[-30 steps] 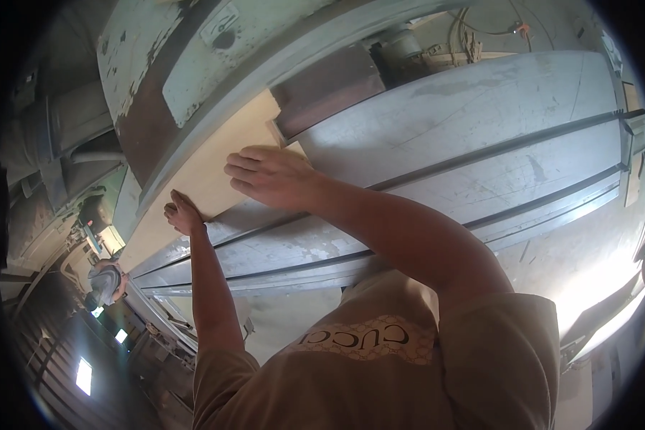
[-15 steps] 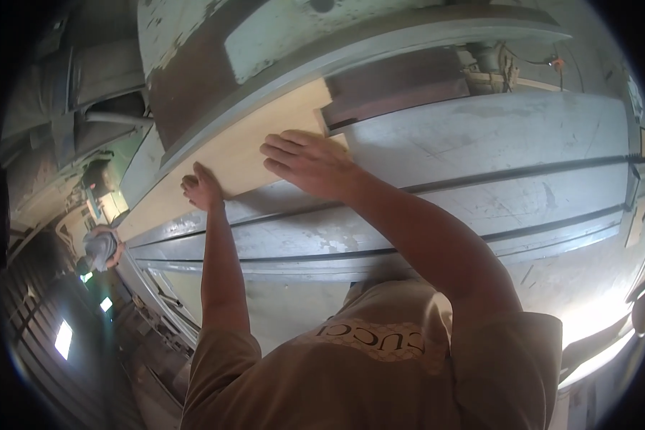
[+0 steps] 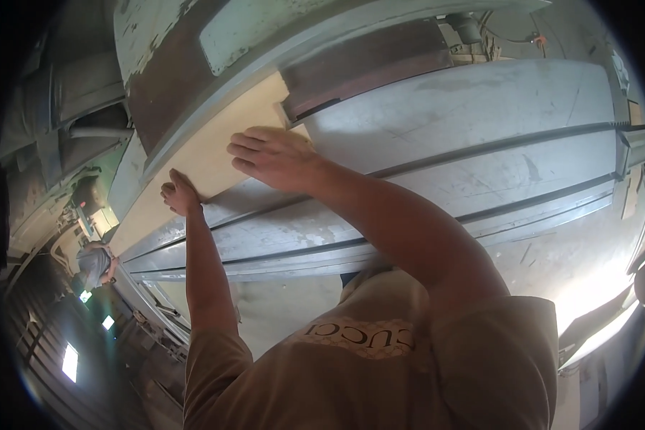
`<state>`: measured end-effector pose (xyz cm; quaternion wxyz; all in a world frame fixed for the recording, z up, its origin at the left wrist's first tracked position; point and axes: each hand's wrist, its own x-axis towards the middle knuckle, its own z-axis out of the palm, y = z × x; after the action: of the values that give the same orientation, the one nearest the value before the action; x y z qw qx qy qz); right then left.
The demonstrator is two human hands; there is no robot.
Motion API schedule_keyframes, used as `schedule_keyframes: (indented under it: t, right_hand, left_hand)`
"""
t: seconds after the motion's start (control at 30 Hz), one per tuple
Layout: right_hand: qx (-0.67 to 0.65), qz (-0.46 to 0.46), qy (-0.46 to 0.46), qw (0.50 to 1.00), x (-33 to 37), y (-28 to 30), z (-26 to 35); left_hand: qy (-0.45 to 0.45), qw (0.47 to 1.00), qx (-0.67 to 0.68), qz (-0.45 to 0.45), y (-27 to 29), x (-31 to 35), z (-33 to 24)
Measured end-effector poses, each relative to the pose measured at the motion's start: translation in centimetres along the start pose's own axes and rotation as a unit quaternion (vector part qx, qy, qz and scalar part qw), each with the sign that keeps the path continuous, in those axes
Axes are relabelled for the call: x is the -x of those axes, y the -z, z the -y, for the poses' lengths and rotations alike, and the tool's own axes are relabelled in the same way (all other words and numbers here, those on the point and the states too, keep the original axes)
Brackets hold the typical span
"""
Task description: The recorder uses a large industrial sliding table saw to cut wooden planks and then moves them within the workshop.
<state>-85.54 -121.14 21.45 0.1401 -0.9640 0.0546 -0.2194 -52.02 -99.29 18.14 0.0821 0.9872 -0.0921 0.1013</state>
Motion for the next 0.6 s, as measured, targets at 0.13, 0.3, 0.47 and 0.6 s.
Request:
schedule_keyframes:
  t: [0.13, 0.3, 0.47, 0.6]
  right_hand:
    - [-0.001, 0.007, -0.01, 1.0, 0.6, -0.2, -0.2]
    - [0.003, -0.172, -0.01, 0.985, 0.1, -0.8, -0.1]
    - [0.003, -0.137, -0.01, 0.99, 0.3, -0.9, 0.1]
    - [-0.002, -0.135, -0.013, 0.991, 0.3, -0.9, -0.1]
  left_hand:
    - [0.02, 0.999, -0.002, 0.036, -0.3, 0.5, -0.8]
    - [-0.022, 0.999, -0.004, -0.038, -0.8, -0.3, 0.8]
    - [-0.023, 0.999, -0.007, -0.035, -0.8, -0.4, 1.1]
    - [-0.003, 1.0, -0.011, 0.004, -0.4, -0.2, 0.5]
